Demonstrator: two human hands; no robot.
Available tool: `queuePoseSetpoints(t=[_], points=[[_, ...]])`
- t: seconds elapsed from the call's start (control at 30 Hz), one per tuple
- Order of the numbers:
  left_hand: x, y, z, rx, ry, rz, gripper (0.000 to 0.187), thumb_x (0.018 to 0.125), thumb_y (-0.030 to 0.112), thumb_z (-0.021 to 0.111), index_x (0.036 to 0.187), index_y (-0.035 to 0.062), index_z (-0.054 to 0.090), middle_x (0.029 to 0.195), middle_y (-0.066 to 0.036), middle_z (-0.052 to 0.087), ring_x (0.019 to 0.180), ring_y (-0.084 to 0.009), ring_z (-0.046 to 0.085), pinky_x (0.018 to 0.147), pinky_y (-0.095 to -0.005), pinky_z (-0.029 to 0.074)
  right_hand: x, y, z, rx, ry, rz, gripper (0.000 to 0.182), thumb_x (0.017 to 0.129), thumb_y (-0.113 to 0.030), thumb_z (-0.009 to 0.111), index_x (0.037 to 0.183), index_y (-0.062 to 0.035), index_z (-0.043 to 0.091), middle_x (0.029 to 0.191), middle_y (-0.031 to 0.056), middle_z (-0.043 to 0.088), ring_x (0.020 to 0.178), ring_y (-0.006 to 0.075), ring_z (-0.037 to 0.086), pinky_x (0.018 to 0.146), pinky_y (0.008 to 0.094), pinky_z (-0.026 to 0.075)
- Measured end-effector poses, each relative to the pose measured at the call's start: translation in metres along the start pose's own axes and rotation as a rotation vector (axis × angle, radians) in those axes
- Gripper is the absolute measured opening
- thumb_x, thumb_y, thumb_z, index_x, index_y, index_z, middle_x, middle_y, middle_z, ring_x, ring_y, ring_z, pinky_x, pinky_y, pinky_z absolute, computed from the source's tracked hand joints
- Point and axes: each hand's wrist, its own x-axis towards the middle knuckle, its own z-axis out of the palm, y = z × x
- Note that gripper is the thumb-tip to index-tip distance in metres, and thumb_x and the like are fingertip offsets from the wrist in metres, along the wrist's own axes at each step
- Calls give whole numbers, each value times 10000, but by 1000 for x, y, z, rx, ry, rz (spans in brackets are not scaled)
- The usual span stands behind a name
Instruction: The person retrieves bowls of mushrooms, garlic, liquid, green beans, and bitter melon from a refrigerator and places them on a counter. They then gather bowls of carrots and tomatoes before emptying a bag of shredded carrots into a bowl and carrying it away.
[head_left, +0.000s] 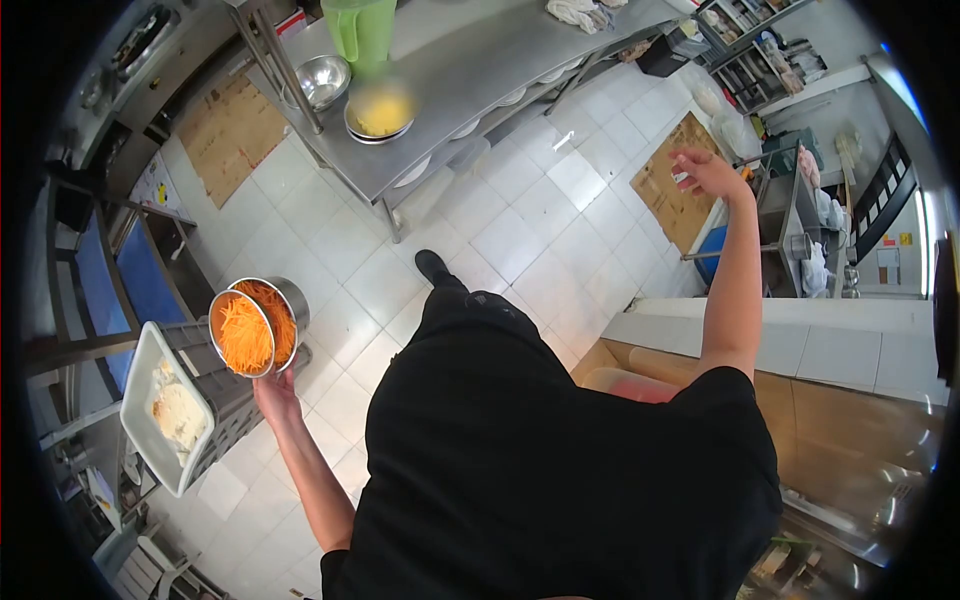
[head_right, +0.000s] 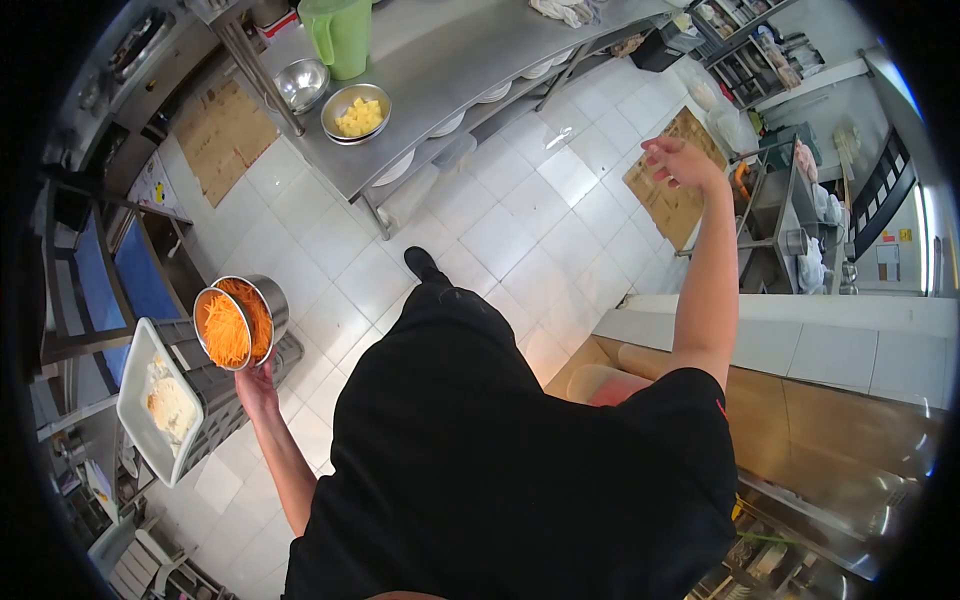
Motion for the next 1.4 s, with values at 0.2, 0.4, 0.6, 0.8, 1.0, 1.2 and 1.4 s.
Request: queuePoseSetpoints(t=[0.2, 0.4, 0.6, 0.8, 1.0, 1.2, 1.4], points=[[-2, -1, 4, 56, -19, -54, 388, 1019, 198, 514, 1388, 78, 506, 1238, -102, 671, 988, -311, 723, 714, -239, 544, 0, -11, -4, 8, 19, 7, 379, 1065, -367, 467, 1370, -174, 585, 1150, 21, 675, 889, 118, 677, 733, 297, 529], [-5, 1, 9, 27, 15, -30, 389, 1016, 190, 522, 1383, 65, 494, 1235, -110, 662, 989, -329, 720, 749, -271, 559, 10, -22, -3, 9, 22, -32, 364, 1068, -333, 451, 1357, -161, 591, 1153, 39, 677, 897, 130, 690, 704, 305, 535], [-4, 0, -1, 31, -9, -39, 405, 1011, 165, 520, 1393, 40, 478, 1276, -139, 639, 1037, -368, 706, 740, -270, 568, 23, -28, -7, -15, 10, -22, 368, 1071, -357, 462, 1383, -205, 586, 1132, 14, 671, 889, 110, 660, 734, 308, 531], [-2, -6, -12, -18, -30, -22, 426, 1005, 108, 488, 1416, 6, 443, 1303, -168, 612, 1059, -408, 687, 844, -340, 624, 20, -14, -5, 13, 20, 1, 359, 1074, -339, 463, 1389, -214, 581, 1131, 12, 666, 864, 102, 657, 711, 291, 528], [-12, -3, -15, 18, -75, -48, 429, 998, 72, 472, 1419, -6, 443, 1341, -177, 591, 1057, -412, 686, 802, -314, 630, -1, 13, -2, -41, 22, 46, 364, 1066, -277, 463, 1415, -294, 564, 1121, 14, 649, 815, 96, 647, 676, 267, 517], [-30, -13, -9, 79, -67, -2, 404, 1004, 168, 500, 1361, -20, 520, 1273, -112, 656, 1104, -373, 680, 702, -210, 582, -42, 57, -5, -57, 46, 50, 382, 1056, -257, 462, 1416, -320, 572, 1124, 20, 647, 798, 102, 646, 656, 270, 514], [-52, -45, -13, 92, -72, -19, 386, 1010, 219, 497, 1326, 2, 539, 1275, -98, 655, 1105, -364, 681, 697, -202, 573, -47, 112, -20, -14, 51, 87, 381, 1044, -243, 492, 1406, -306, 592, 1070, 0, 632, 783, 96, 647, 613, 270, 499]])
